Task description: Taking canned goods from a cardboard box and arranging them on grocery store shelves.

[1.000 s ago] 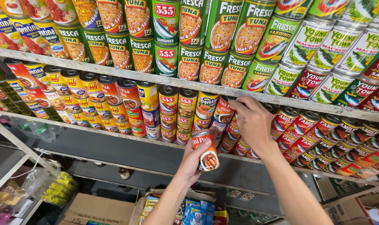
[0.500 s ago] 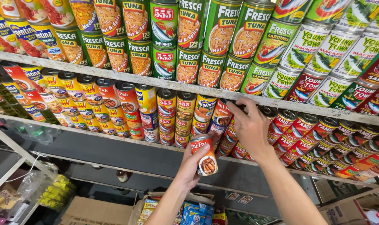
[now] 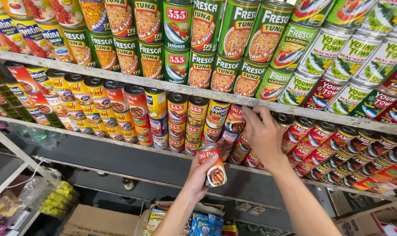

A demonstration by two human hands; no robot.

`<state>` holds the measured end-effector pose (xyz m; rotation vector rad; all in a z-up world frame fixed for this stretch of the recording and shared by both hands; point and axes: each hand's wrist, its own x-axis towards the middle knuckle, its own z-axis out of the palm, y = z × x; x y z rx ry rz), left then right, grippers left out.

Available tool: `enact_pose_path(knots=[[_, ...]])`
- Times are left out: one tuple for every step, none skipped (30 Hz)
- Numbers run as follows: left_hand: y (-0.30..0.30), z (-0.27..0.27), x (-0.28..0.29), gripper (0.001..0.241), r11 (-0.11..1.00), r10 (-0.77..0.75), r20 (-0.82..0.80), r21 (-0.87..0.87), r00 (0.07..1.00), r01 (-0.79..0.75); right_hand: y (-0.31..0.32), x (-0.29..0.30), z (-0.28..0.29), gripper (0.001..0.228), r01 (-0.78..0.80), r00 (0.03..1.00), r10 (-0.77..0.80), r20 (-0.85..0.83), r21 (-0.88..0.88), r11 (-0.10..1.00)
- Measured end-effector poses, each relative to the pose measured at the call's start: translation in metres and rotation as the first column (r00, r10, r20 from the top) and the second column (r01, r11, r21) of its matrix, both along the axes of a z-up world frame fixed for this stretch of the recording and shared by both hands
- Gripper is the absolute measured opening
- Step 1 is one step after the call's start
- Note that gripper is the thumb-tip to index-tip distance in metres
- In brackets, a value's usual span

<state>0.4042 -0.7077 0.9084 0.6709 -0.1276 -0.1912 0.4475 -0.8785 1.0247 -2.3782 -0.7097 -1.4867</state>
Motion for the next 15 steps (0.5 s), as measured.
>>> enact_pose_path(knots=[[0.000,0.000,0.001,0.047,1.000,-0.003,0.006,-0.005,1.000,0.003,0.000,0.000,0.000,0.024,0.014,1.000,-0.014,0.000,-0.005,1.000],[0.000,0.000,0.002,0.047,1.000,-0.002,0.010,-0.006,1.000,0.002,0.001,-0.001,0.001,0.024,0.014,1.000,-0.014,0.003,-0.005,1.000],[0.000,-0.001,0.003,0.047,1.000,-0.006,0.007,-0.005,1.000,0.006,0.002,-0.002,0.003,0.027,0.028,1.000,-0.028,-0.004,-0.010,1.000],[0.000,-0.003,0.002,0.047,1.000,-0.009,-0.002,-0.004,1.000,0.009,0.003,-0.004,0.002,0.030,0.043,0.999,-0.043,-0.017,-0.014,0.999],[0.000,-0.002,0.000,0.047,1.000,-0.009,-0.005,-0.005,1.000,0.009,0.003,-0.005,0.001,0.030,0.043,0.999,-0.043,-0.020,-0.015,0.999],[0.000,-0.001,0.000,0.047,1.000,-0.010,-0.004,0.005,1.000,0.010,0.003,-0.005,-0.001,0.033,0.054,0.997,-0.055,-0.046,-0.013,0.998],[0.000,0.000,0.000,0.046,1.000,-0.012,-0.003,0.014,1.000,0.012,0.003,-0.005,-0.002,0.037,0.066,0.995,-0.067,-0.072,-0.011,0.998],[-0.001,-0.003,0.001,0.046,1.000,-0.014,-0.003,0.014,1.000,0.014,0.003,-0.004,-0.003,0.037,0.068,0.995,-0.069,-0.072,-0.011,0.998],[-0.001,-0.005,0.002,0.046,1.000,-0.018,-0.018,0.004,1.000,0.018,0.002,-0.003,-0.004,0.038,0.067,0.995,-0.067,-0.080,-0.007,0.998],[-0.002,-0.007,0.002,0.045,1.000,-0.022,-0.032,-0.005,0.999,0.022,0.002,-0.002,-0.004,0.039,0.065,0.994,-0.065,-0.088,-0.004,0.998],[-0.003,-0.010,0.004,0.045,1.000,-0.023,-0.031,-0.005,0.999,0.023,0.002,-0.002,-0.003,0.039,0.066,0.994,-0.066,-0.087,-0.004,0.998],[-0.004,-0.013,0.006,0.045,1.000,-0.026,-0.030,-0.010,0.999,0.025,0.002,-0.002,-0.003,0.038,0.068,0.994,-0.068,-0.085,-0.006,0.998],[-0.004,-0.017,0.007,0.045,0.999,-0.028,-0.028,-0.016,0.999,0.028,0.002,-0.003,-0.003,0.036,0.069,0.994,-0.070,-0.084,-0.007,0.998],[-0.004,-0.014,0.005,0.045,1.000,-0.027,-0.030,-0.016,0.999,0.026,0.002,-0.003,-0.002,0.036,0.068,0.994,-0.069,-0.085,-0.008,0.998],[-0.004,-0.011,0.003,0.044,0.999,-0.033,-0.021,-0.020,0.999,0.033,0.002,-0.003,-0.002,0.035,0.068,0.994,-0.069,-0.090,-0.007,0.998]])
